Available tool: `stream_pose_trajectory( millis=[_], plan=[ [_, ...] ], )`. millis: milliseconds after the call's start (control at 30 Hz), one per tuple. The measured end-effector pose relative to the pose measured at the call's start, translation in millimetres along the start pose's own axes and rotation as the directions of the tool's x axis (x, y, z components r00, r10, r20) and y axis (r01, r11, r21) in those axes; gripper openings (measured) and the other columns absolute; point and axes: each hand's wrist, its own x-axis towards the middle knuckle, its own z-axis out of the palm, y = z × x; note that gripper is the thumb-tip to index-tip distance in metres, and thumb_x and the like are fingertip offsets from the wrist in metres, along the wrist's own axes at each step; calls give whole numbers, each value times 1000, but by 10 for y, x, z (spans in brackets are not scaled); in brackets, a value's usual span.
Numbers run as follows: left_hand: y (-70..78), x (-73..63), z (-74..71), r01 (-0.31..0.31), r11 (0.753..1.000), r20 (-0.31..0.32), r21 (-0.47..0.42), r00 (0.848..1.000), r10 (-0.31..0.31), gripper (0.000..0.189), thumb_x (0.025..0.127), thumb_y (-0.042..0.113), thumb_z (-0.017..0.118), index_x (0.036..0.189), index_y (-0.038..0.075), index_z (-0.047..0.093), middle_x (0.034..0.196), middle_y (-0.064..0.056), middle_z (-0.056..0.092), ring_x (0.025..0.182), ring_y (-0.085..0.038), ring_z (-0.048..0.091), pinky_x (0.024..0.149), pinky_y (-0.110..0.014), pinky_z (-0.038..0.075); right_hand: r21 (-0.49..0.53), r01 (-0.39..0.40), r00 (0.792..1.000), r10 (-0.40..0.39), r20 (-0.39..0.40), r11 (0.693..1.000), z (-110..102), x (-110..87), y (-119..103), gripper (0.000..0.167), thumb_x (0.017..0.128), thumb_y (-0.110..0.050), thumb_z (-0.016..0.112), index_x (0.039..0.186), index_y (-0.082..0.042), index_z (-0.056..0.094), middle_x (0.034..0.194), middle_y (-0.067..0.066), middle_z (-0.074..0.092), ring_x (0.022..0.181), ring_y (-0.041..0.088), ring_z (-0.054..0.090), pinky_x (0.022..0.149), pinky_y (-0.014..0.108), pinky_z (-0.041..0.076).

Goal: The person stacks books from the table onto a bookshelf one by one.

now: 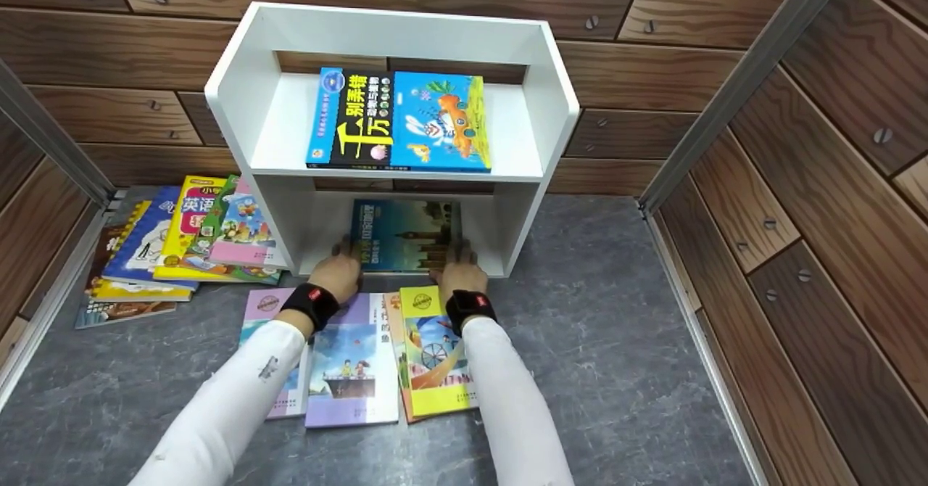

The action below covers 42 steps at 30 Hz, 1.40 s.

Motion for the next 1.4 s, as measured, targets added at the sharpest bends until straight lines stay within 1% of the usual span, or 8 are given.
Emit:
stream_pose_trajectory(
  millis=[300,500,667,767,867,1000,1200,1400],
  plan=[
    [-19,-64,-124,15,989,75,-150,997,-4,72,103,-1,75,167,-19,48,176,-43,47,155,-63,60,116,-71,64,81,-55,998,51,43,995,-20,1,27,92,116,-55,69,184,-3,35,187,31,39,104,53,81,101,67,68],
    [-103,-109,-234,55,939,152,-338,988,-3,84,105,7,78,176,-12,37,187,-38,31,167,-60,46,132,-73,50,307,-93,992,63,108,947,-88,-32,188,96,119,-55,61,187,-3,19,195,31,16,147,57,68,124,66,59],
    [-212,-98,-240,24,940,146,-342,989,28,85,110,20,75,180,-7,34,191,-35,27,166,-52,52,131,-63,55,436,-24,1000,20,13,899,-109,-89,307,93,118,-47,63,186,0,21,194,32,19,168,59,46,137,69,45],
    [-262,-111,-233,3,928,127,-372,991,48,85,111,23,72,181,-6,33,191,-35,26,165,-51,54,132,-60,54,459,11,999,10,-43,888,-105,-130,381,93,117,-48,66,186,-1,26,193,29,28,169,57,46,138,69,44],
    [-175,-260,-548,13,893,126,-450,991,49,83,112,19,71,180,-9,33,190,-36,26,166,-54,51,136,-63,49,465,40,996,2,-90,884,-103,-203,453,92,115,-50,68,184,-2,31,187,31,39,164,57,52,135,71,47],
    [17,-549,-1062,23,865,132,-502,990,50,79,113,12,71,179,-11,33,191,-36,25,169,-56,47,141,-64,42,484,71,989,3,-150,872,-407,-542,295,80,112,-41,72,174,3,48,166,34,62,147,56,66,123,73,56],
    [72,-920,-1194,-18,854,92,-520,993,77,77,113,12,72,179,-7,37,192,-32,26,164,-59,53,137,-66,47,460,-25,997,58,-57,887,-881,-1047,-1,63,108,-20,73,160,13,59,155,41,64,143,64,65,126,77,52],
    [108,-1297,-1197,-70,834,0,-547,997,83,63,111,8,73,169,-9,54,181,-32,47,137,-54,74,110,-63,68,404,-126,992,124,31,906,-883,-1312,-26,64,108,-19,77,161,14,58,156,39,64,145,59,65,127,72,53]
  ],
)
